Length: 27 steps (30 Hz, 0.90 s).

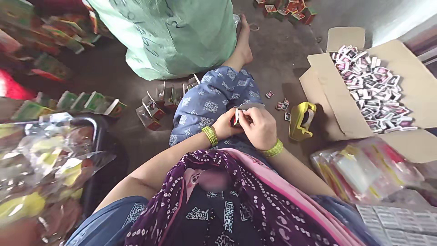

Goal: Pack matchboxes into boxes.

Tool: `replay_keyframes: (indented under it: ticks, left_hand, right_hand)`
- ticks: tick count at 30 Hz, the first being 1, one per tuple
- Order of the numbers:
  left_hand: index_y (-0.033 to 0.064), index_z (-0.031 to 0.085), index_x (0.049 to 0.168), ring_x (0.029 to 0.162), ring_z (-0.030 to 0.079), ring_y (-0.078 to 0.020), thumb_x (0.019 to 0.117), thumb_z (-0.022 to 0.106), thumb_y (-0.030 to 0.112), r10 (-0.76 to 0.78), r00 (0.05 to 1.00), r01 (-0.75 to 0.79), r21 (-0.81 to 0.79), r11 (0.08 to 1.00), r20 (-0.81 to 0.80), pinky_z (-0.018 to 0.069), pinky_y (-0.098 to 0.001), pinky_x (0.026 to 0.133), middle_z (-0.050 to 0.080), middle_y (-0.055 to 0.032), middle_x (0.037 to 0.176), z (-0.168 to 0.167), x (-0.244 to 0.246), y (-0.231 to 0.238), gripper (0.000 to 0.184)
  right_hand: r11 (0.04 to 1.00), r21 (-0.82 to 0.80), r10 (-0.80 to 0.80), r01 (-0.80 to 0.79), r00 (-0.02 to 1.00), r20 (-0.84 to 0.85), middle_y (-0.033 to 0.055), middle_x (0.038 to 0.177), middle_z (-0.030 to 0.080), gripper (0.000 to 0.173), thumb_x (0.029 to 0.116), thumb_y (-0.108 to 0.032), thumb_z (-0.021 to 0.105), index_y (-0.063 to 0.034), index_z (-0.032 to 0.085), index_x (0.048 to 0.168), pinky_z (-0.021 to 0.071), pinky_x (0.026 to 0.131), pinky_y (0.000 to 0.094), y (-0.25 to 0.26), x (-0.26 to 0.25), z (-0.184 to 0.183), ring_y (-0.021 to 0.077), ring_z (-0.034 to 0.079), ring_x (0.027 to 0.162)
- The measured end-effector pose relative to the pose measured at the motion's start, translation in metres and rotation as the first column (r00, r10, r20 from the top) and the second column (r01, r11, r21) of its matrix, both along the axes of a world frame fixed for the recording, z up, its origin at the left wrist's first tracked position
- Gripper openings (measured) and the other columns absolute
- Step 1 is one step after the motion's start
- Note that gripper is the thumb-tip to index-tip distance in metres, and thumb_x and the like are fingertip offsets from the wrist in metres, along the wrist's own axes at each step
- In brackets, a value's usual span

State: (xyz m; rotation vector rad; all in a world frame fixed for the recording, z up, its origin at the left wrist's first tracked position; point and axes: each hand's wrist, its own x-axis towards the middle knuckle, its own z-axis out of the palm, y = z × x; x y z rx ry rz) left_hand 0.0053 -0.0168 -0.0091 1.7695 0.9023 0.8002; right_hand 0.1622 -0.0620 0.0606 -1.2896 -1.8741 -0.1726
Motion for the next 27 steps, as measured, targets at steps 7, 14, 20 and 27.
replay_keyframes:
  ticks: [7, 14, 20, 27]
  left_hand:
    - [0.0003, 0.055, 0.132, 0.103, 0.069, -0.0128, 0.0827, 0.079, 0.017, 0.023, 1.000, -0.023, -0.012, 1.000, -0.019, 0.0571, -0.0374, 0.095, 0.071, -0.0101, 0.110, -0.001, -0.002, 0.000, 0.057]
    - [-0.0001, 0.050, 0.135, 0.104, 0.069, -0.0145, 0.0861, 0.074, 0.013, 0.027, 0.998, -0.032, -0.086, 0.996, -0.061, 0.0565, -0.0381, 0.096, 0.070, -0.0116, 0.111, -0.005, 0.002, 0.001, 0.056]
    - [-0.0023, 0.048, 0.138, 0.110, 0.066, -0.0120, 0.0908, 0.070, 0.013, -0.005, 1.000, 0.004, -0.094, 0.996, -0.009, 0.0545, -0.0335, 0.100, 0.068, -0.0117, 0.117, -0.010, 0.002, 0.000, 0.054]
    - [-0.0030, 0.045, 0.138, 0.107, 0.067, -0.0091, 0.0871, 0.074, 0.014, -0.005, 1.000, 0.009, -0.165, 0.986, 0.027, 0.0557, -0.0305, 0.097, 0.068, -0.0099, 0.114, -0.012, 0.005, -0.001, 0.061]
  right_hand:
    - [0.987, -0.114, 0.131, -0.117, 0.984, 0.124, 0.0049, 0.083, 0.074, 0.021, 0.0983, -0.021, 0.060, -0.0067, 0.075, 0.094, 0.0596, 0.082, 0.0360, -0.005, -0.003, -0.009, 0.0183, 0.072, 0.082]
    - [0.952, -0.233, 0.265, -0.198, 0.913, 0.310, 0.0082, 0.098, 0.073, 0.025, 0.1006, -0.024, 0.057, -0.0085, 0.076, 0.101, 0.0552, 0.089, 0.0396, -0.001, 0.006, -0.013, 0.0258, 0.067, 0.100]
    - [0.936, -0.248, 0.330, -0.250, 0.870, 0.367, 0.0096, 0.111, 0.073, 0.028, 0.1039, -0.022, 0.052, -0.0078, 0.075, 0.098, 0.0558, 0.089, 0.0447, 0.000, 0.006, -0.013, 0.0289, 0.067, 0.109]
    - [0.891, -0.342, 0.427, -0.299, 0.809, 0.405, 0.0074, 0.096, 0.071, 0.027, 0.1049, -0.019, 0.049, -0.0080, 0.071, 0.094, 0.0524, 0.085, 0.0453, 0.005, 0.011, -0.009, 0.0257, 0.066, 0.099]
